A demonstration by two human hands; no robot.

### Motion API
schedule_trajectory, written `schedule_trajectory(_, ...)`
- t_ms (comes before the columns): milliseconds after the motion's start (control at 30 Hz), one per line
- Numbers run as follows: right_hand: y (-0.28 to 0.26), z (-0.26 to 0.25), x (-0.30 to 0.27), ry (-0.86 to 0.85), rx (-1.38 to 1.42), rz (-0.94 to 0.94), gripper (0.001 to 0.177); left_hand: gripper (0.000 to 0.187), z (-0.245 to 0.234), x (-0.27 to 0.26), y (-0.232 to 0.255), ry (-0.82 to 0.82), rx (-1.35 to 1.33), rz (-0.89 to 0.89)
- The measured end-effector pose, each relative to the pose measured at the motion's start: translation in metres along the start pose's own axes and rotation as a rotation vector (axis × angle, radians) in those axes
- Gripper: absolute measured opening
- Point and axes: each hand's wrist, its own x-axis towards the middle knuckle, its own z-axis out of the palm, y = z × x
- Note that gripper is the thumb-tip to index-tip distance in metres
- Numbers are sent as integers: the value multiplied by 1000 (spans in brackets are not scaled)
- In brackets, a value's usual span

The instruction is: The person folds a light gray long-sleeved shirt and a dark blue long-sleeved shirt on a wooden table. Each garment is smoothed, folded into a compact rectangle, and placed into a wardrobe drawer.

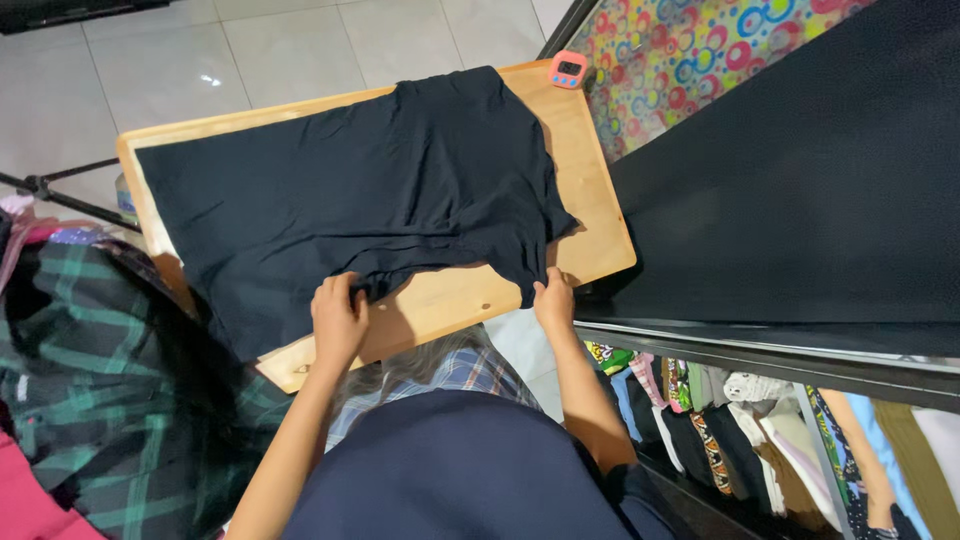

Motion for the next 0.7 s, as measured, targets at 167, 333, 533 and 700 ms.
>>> schedule_trajectory(167,-53,-40,19,80,423,-146,40,37,6,32,59,-98,-199,86)
schedule_trajectory(333,-129,-95,58,-80,637,-376,32,77,18,82,134,-342,-374,158)
schedule_trajectory(533,-176,-138,101,-348,767,-584,31,44,55,131,178,-437,-451,2)
schedule_trajectory(700,-151,-138,143,-623,557,-455,71,33,81,157,171,-406,-1017,-88)
